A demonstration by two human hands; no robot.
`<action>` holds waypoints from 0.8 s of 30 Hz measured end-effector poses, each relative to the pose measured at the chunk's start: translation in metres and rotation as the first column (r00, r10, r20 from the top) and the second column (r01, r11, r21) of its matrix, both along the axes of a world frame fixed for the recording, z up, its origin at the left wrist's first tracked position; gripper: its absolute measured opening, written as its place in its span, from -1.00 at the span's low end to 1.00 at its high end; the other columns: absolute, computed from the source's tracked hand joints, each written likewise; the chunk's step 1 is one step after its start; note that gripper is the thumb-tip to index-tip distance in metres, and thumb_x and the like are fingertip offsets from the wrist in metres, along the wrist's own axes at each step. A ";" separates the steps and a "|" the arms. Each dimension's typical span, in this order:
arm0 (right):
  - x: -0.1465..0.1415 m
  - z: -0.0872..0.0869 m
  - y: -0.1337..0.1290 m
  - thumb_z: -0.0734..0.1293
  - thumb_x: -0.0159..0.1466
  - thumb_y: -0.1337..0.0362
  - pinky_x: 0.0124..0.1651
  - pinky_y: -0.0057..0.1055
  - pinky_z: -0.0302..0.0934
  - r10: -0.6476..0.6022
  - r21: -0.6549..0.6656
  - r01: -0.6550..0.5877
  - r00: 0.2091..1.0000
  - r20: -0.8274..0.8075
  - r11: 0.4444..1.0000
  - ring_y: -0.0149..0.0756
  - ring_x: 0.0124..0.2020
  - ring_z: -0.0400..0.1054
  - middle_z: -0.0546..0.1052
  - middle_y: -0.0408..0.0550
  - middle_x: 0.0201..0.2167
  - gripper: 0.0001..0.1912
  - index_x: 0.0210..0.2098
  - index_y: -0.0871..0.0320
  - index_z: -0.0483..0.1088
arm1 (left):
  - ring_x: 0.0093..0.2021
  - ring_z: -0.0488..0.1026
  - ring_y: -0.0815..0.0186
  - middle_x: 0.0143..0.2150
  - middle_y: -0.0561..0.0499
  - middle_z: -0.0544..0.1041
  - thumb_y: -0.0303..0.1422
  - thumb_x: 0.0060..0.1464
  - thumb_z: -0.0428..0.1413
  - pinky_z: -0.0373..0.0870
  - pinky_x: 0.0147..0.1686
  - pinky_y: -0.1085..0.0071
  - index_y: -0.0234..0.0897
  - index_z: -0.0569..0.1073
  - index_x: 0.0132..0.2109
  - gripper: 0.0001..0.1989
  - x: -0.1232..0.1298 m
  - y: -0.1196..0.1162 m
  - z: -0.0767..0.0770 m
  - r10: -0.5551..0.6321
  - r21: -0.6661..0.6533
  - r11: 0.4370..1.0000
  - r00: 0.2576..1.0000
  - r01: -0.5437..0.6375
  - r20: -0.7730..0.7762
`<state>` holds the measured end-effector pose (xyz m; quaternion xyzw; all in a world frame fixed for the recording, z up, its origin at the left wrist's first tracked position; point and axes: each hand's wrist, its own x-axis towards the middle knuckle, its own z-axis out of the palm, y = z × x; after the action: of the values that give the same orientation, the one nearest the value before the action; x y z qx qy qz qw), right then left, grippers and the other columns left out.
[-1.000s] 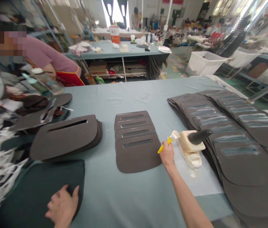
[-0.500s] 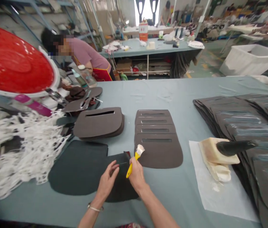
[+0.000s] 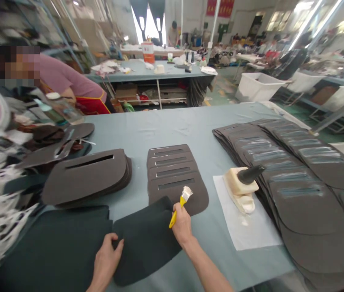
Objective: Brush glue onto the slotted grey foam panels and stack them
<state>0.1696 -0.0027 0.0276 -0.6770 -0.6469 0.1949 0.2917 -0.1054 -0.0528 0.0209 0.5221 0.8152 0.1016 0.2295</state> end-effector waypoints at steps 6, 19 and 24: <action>0.088 -0.020 0.019 0.12 0.15 0.49 -0.40 -0.49 0.01 -0.255 0.043 0.252 0.953 0.166 0.967 -0.37 -0.45 0.21 0.31 -0.12 -0.41 -0.83 -0.29 0.14 0.19 | -0.28 0.44 0.22 -0.17 -0.10 0.42 -0.19 0.04 -0.04 0.38 -0.25 0.25 -0.26 0.17 0.04 -0.57 0.068 0.049 -0.011 -0.109 0.250 0.968 0.934 0.022 0.339; 0.133 -0.029 0.036 0.22 0.21 0.38 -0.26 -0.39 0.13 -0.315 0.138 0.284 0.877 0.363 0.949 -0.23 -0.27 0.25 0.37 0.03 -0.32 -0.78 -0.13 0.21 0.32 | -0.18 0.34 0.23 -0.17 -0.09 0.32 -0.26 0.07 -0.07 0.37 -0.11 0.18 -0.28 0.31 -0.12 -0.74 0.112 0.080 -0.024 -0.249 0.408 0.903 0.940 0.138 0.234; 0.143 0.007 0.016 0.17 0.31 0.15 -0.24 -0.36 0.17 -0.368 0.183 0.330 0.897 0.243 0.926 -0.23 -0.30 0.28 0.41 0.04 -0.34 -0.67 -0.04 0.17 0.38 | -0.22 0.39 0.19 -0.20 -0.12 0.40 -0.03 -0.01 -0.02 0.36 -0.12 0.18 -0.29 0.36 -0.15 -0.57 0.106 0.076 -0.012 -0.188 0.384 0.918 0.961 0.098 0.203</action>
<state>0.3123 0.0131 0.0341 -0.7808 -0.5605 -0.0008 0.2758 0.0008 0.0228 0.0090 0.5987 0.7076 0.2976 0.2287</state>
